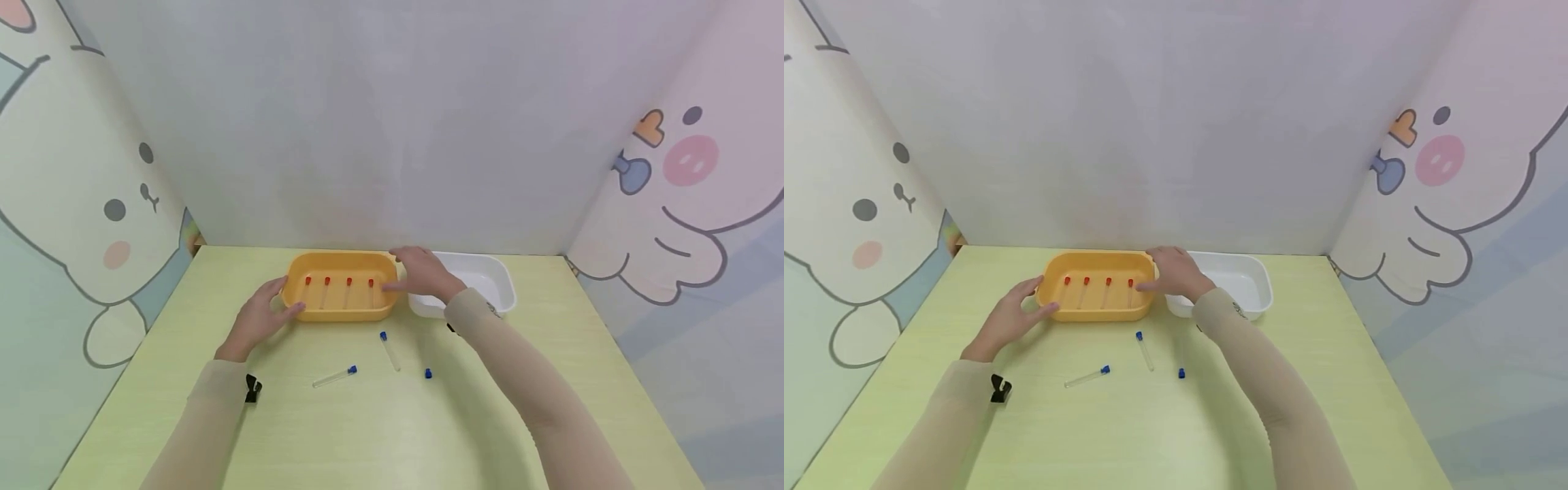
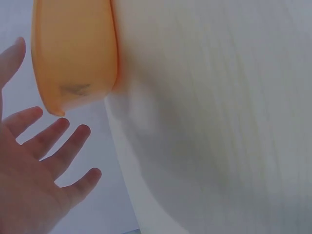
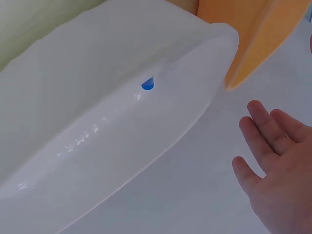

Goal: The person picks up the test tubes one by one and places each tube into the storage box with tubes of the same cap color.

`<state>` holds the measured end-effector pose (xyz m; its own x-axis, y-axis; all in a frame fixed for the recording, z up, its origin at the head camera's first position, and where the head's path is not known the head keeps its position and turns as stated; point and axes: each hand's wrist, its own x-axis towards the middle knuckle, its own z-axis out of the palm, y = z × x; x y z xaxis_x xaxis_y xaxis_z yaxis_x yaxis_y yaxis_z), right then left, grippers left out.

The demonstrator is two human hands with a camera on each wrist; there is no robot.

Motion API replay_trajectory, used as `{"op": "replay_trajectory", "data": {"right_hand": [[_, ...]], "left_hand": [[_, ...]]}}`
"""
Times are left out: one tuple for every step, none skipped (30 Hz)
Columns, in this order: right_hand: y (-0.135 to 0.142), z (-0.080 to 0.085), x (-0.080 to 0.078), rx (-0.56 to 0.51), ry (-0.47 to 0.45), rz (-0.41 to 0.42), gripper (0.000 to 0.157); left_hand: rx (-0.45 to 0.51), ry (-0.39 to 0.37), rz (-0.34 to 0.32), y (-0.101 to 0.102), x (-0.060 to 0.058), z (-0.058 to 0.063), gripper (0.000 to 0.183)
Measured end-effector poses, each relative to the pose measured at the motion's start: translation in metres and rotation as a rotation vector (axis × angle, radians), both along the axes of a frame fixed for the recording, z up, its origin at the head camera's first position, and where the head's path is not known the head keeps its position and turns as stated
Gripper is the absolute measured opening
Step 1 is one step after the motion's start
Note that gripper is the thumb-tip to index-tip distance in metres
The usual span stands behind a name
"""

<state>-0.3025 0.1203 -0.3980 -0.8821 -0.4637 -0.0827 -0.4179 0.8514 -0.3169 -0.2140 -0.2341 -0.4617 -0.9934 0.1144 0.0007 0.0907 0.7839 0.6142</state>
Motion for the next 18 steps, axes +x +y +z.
{"op": "replay_trajectory", "data": {"right_hand": [[0.004, 0.001, 0.001, -0.003, 0.005, -0.007, 0.092], [0.009, 0.001, 0.003, -0.008, 0.010, -0.010, 0.091], [0.013, 0.002, 0.004, -0.013, 0.014, -0.014, 0.091], [0.018, 0.002, 0.006, -0.021, 0.020, -0.017, 0.090], [0.023, 0.003, 0.007, -0.028, 0.026, -0.022, 0.089], [0.028, 0.003, 0.008, -0.037, 0.029, -0.030, 0.088], [0.033, 0.003, 0.009, -0.046, 0.031, -0.039, 0.087], [0.038, 0.004, 0.010, -0.057, 0.030, -0.050, 0.086], [0.044, 0.004, 0.011, -0.062, 0.036, -0.057, 0.085], [0.048, 0.005, 0.012, -0.072, 0.040, -0.064, 0.084], [0.053, 0.005, 0.012, -0.082, 0.044, -0.074, 0.082], [0.058, 0.005, 0.013, -0.095, 0.050, -0.084, 0.080], [0.062, 0.004, 0.013, -0.103, 0.059, -0.090, 0.078], [0.066, 0.004, 0.014, -0.114, 0.068, -0.098, 0.076], [0.070, 0.004, 0.014, -0.125, 0.082, -0.103, 0.074], [0.074, 0.003, 0.015, -0.139, 0.091, -0.112, 0.071], [0.078, 0.002, 0.016, -0.151, 0.101, -0.121, 0.069], [0.081, 0.001, 0.017, -0.161, 0.111, -0.129, 0.067]], "left_hand": [[-0.016, 0.018, -0.002, 0.001, 0.000, 0.001, 0.092], [-0.029, 0.036, -0.002, 0.002, 0.000, 0.003, 0.091], [-0.042, 0.055, -0.003, 0.003, 0.001, 0.004, 0.089], [-0.054, 0.076, -0.004, 0.005, 0.001, 0.006, 0.087], [-0.063, 0.096, -0.006, 0.006, 0.001, 0.007, 0.086], [-0.067, 0.115, -0.007, 0.008, 0.002, 0.009, 0.085], [-0.070, 0.136, -0.012, 0.010, 0.003, 0.011, 0.083], [-0.072, 0.157, -0.018, 0.011, 0.003, 0.013, 0.082], [-0.074, 0.175, -0.024, 0.013, 0.004, 0.015, 0.081], [-0.075, 0.193, -0.029, 0.015, 0.004, 0.017, 0.079], [-0.076, 0.211, -0.034, 0.017, 0.004, 0.020, 0.078], [-0.078, 0.230, -0.040, 0.020, 0.005, 0.022, 0.076], [-0.081, 0.252, -0.046, 0.022, 0.006, 0.024, 0.075], [-0.080, 0.270, -0.051, 0.024, 0.006, 0.027, 0.073], [-0.082, 0.291, -0.057, 0.027, 0.006, 0.029, 0.071], [-0.085, 0.312, -0.064, 0.029, 0.007, 0.031, 0.070], [-0.086, 0.332, -0.071, 0.031, 0.007, 0.033, 0.068], [-0.088, 0.350, -0.078, 0.034, 0.008, 0.035, 0.067]]}}
